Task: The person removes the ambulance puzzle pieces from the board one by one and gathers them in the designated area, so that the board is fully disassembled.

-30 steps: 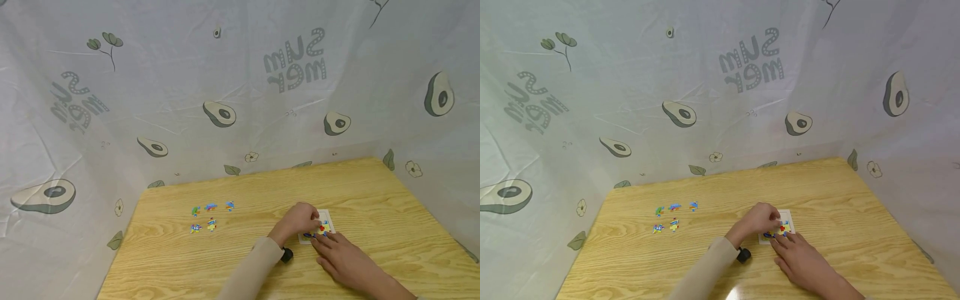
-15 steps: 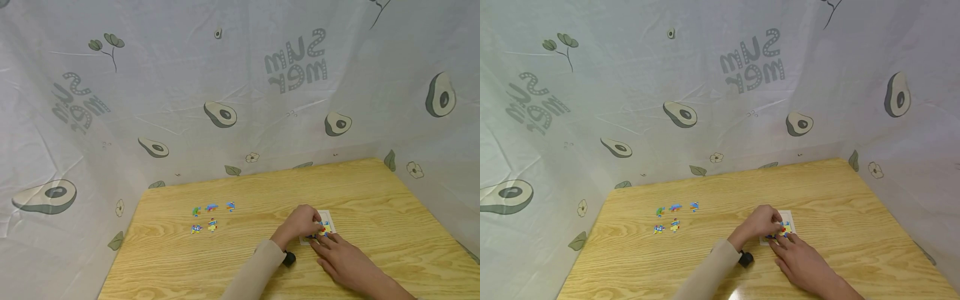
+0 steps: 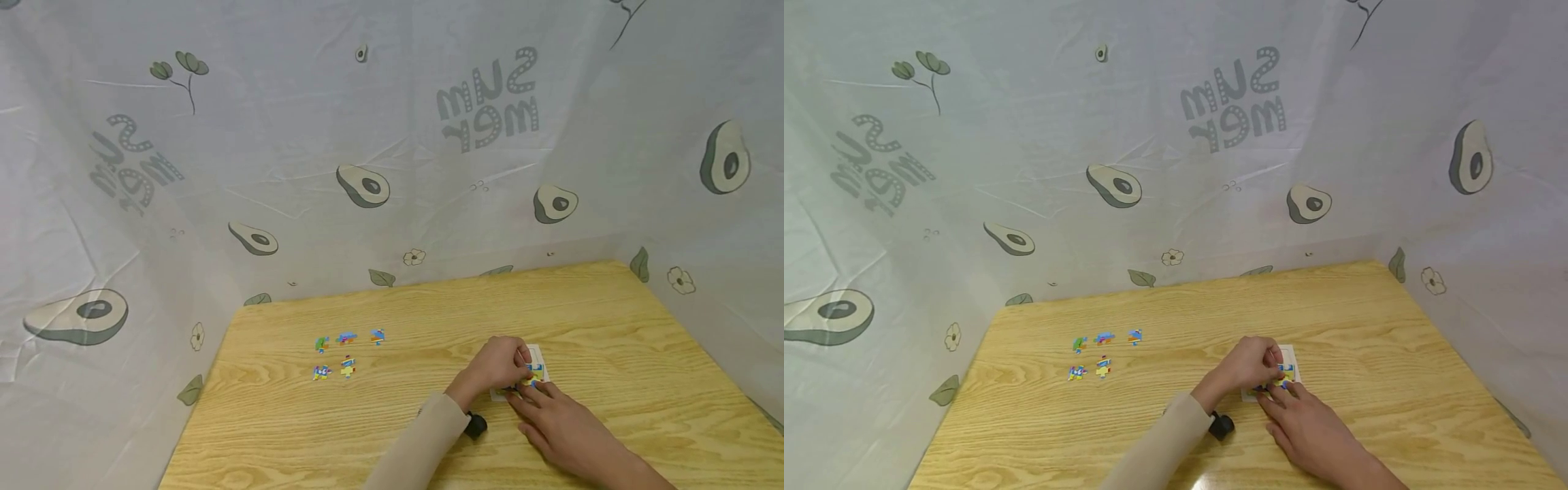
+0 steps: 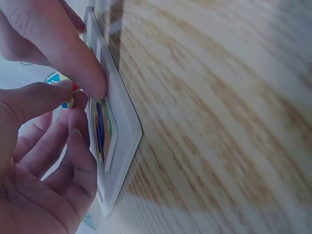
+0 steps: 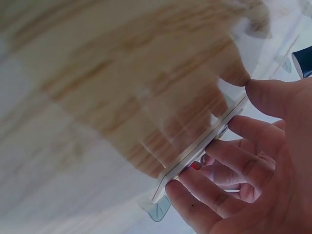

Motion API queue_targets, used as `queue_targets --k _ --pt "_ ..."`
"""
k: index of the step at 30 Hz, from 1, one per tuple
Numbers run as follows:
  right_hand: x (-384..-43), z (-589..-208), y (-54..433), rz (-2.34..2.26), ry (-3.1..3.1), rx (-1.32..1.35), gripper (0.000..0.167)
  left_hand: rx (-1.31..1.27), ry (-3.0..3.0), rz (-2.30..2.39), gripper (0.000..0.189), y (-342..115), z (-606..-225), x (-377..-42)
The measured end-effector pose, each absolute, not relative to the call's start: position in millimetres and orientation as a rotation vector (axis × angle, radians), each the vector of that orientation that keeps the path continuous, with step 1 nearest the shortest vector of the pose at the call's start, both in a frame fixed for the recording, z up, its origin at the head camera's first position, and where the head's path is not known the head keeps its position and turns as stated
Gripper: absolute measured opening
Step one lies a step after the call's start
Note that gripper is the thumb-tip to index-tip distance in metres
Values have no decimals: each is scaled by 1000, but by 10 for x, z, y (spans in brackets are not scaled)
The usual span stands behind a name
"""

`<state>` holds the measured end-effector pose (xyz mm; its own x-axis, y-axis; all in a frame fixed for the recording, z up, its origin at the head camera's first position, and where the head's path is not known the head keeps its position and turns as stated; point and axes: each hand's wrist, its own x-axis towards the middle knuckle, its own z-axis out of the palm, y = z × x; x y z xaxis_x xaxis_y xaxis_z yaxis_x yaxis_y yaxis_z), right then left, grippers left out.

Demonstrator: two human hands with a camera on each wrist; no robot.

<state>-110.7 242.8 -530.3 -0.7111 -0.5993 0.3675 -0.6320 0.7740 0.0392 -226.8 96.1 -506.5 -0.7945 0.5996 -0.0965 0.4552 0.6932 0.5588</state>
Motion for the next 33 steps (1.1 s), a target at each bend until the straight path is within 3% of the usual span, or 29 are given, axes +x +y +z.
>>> queue_targets --k 21,33 --pt "-1095 -5317 2419 135 -2635 924 42 810 2603 940 6 891 -5105 -2265" --pt "-1083 -5283 2424 165 -2743 876 43 769 2586 1190 14 350 -4773 -2382"
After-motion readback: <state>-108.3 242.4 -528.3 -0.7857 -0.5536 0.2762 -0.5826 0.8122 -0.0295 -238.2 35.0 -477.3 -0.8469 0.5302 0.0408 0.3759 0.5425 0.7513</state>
